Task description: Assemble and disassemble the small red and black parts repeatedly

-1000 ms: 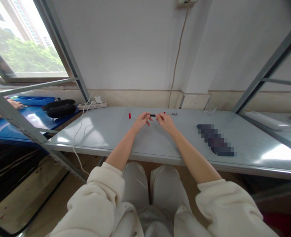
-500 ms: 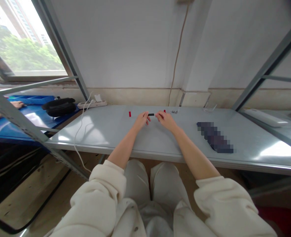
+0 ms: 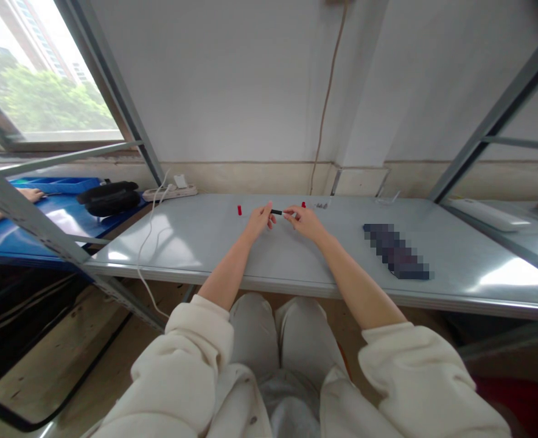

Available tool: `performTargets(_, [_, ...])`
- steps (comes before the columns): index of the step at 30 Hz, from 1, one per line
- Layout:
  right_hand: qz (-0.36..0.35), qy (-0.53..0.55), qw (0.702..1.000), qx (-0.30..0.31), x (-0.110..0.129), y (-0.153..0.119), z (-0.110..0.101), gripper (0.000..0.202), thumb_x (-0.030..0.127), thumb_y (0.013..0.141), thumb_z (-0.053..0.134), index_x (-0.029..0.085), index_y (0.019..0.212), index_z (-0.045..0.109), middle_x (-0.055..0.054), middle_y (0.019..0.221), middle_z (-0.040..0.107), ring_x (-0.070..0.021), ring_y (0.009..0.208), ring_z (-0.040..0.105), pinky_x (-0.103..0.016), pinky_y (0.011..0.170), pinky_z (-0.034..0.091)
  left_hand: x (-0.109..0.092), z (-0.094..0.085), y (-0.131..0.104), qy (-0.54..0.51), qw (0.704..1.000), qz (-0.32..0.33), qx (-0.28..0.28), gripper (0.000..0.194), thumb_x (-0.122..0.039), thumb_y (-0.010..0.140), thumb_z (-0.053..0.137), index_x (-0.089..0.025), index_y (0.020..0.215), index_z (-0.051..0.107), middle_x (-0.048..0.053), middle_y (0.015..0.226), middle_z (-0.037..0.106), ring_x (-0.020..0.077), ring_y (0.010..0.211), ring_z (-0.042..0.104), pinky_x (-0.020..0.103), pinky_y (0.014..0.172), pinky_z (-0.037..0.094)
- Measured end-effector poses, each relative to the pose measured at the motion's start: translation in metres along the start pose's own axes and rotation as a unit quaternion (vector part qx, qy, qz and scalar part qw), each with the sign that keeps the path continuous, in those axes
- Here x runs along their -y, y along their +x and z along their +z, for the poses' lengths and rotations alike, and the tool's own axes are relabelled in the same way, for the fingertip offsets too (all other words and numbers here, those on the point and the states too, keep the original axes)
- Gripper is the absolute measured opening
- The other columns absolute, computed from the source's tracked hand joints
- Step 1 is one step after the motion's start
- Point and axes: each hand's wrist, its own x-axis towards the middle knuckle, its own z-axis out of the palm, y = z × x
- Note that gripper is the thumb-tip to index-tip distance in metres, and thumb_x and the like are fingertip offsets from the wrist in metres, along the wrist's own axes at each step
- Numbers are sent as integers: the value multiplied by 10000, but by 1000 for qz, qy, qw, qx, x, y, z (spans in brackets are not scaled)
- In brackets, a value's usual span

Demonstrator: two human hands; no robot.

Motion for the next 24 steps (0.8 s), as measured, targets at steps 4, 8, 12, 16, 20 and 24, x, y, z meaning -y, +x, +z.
performTargets(4, [13, -1, 1000, 9, 3, 0, -1, 254, 273, 824, 478, 162, 1006, 618, -52, 870, 678, -108, 594, 553, -227, 647, 410, -6, 1, -3, -51, 998, 18, 39, 413, -560, 761, 452, -154, 700, 503, 17, 665, 601, 48, 402, 474, 188, 379, 264])
performTargets(8, [23, 12, 999, 19, 5, -1, -3, 268, 248, 828, 466, 162, 1045, 596, -55, 881, 680, -109, 593, 570, -227, 654, 420, -6, 2, -3, -42, 998, 36, 34, 337, -474, 686, 606, -150, 740, 528, -4, 643, 588, 36, 416, 462, 172, 404, 310])
performTargets(12, [27, 12, 999, 24, 6, -1, -4, 283, 240, 826, 469, 162, 1070, 588, -56, 882, 681, -107, 580, 573, -228, 654, 429, -5, 0, -2, -22, 999, 42, 22, 336, -441, 707, 595, -145, 866, 609, 1, 647, 595, 39, 430, 459, 174, 413, 325])
performTargets(16, [17, 11, 1000, 22, 5, -1, -3, 299, 230, 825, 469, 167, 1094, 585, -52, 878, 683, -103, 564, 569, -223, 633, 435, -3, -1, -1, -26, 998, 52, 14, 385, -425, 718, 588, -150, 984, 623, 4, 663, 599, 38, 427, 459, 176, 411, 321])
performTargets(20, [8, 8, 1000, 18, 5, -1, -2, 299, 235, 820, 479, 170, 1088, 594, -49, 867, 683, -100, 549, 563, -223, 614, 438, -1, -2, -1, -33, 998, 49, 13, 409, -444, 724, 573, -147, 1001, 622, 11, 666, 608, 42, 432, 466, 177, 415, 328])
performTargets(24, [5, 5, 1000, 14, 5, -1, -3, 291, 225, 810, 486, 162, 1069, 603, -48, 846, 681, -99, 538, 557, -227, 612, 439, -3, -2, -2, -37, 998, 47, 16, 391, -454, 728, 563, -145, 959, 626, 12, 660, 608, 44, 429, 464, 181, 415, 333])
